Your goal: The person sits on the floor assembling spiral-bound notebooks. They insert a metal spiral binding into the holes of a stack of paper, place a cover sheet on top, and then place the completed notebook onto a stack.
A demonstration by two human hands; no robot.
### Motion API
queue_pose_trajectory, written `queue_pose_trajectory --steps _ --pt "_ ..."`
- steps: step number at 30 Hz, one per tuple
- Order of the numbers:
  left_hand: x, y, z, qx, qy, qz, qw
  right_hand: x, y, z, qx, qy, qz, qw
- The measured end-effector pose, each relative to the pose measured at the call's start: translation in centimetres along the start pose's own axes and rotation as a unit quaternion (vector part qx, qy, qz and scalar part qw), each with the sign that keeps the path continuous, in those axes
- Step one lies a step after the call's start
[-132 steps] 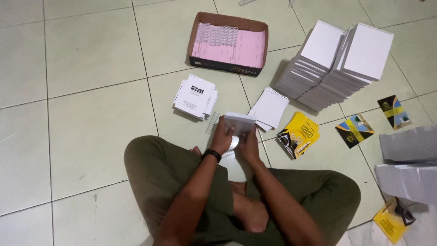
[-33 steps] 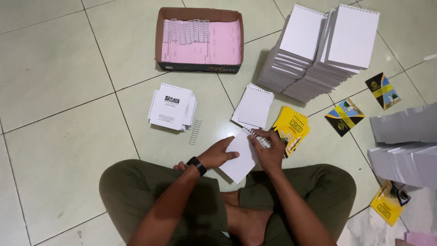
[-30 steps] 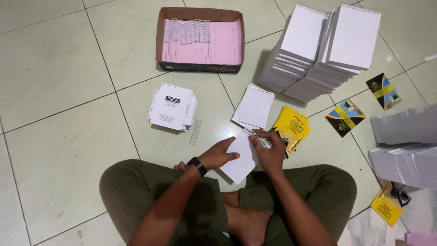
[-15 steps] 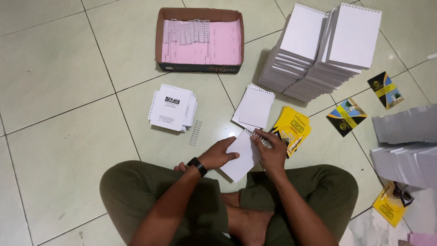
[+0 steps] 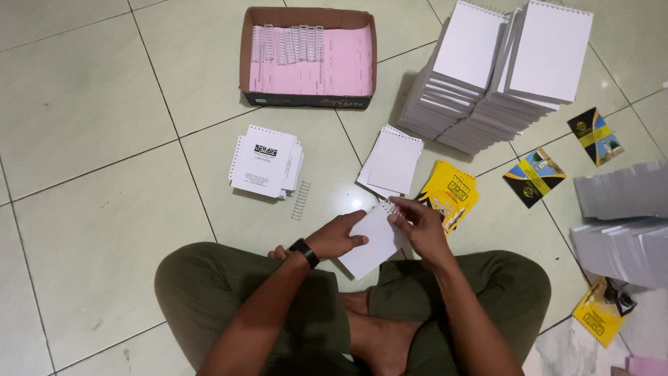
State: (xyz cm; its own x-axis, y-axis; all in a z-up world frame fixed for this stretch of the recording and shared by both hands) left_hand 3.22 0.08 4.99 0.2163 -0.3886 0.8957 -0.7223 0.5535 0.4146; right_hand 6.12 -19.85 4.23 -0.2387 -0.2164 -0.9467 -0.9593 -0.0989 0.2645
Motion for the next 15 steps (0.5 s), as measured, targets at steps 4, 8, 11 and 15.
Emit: queue_pose_trajectory --steps 4,8,11,15 --pt "-0.9 -0.6 0.3 -0.008 -0.005 -0.003 1.000 3.8 -1.3 -0.9 -0.010 -0.001 0.026 1.000" --pt "-1.3 -1.0 0.2 -0.008 0.007 0.001 1.000 0.6 -0.3 -0.5 -0.035 -0.002 0.039 0.999" --pt "-0.6 -0.5 0.4 -0.013 0.029 0.005 0.999 -0.4 0.3 0.0 -0.045 -0.010 0.052 0.998" --pt "-0.4 -0.5 0.4 -0.026 0.027 0.014 0.999 0.4 0.5 0.4 -0.027 -0.056 0.067 0.996"
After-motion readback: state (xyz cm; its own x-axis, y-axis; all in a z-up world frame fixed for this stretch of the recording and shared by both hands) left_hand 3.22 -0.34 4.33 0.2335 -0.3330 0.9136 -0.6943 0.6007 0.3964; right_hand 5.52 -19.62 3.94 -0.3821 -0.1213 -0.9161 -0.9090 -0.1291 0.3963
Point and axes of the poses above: each hand's wrist, its own y-axis away from the middle knuckle, its own z-axis out of the palm, x = y × z, the point moved 4 cm from there along -y, towards the middle knuckle
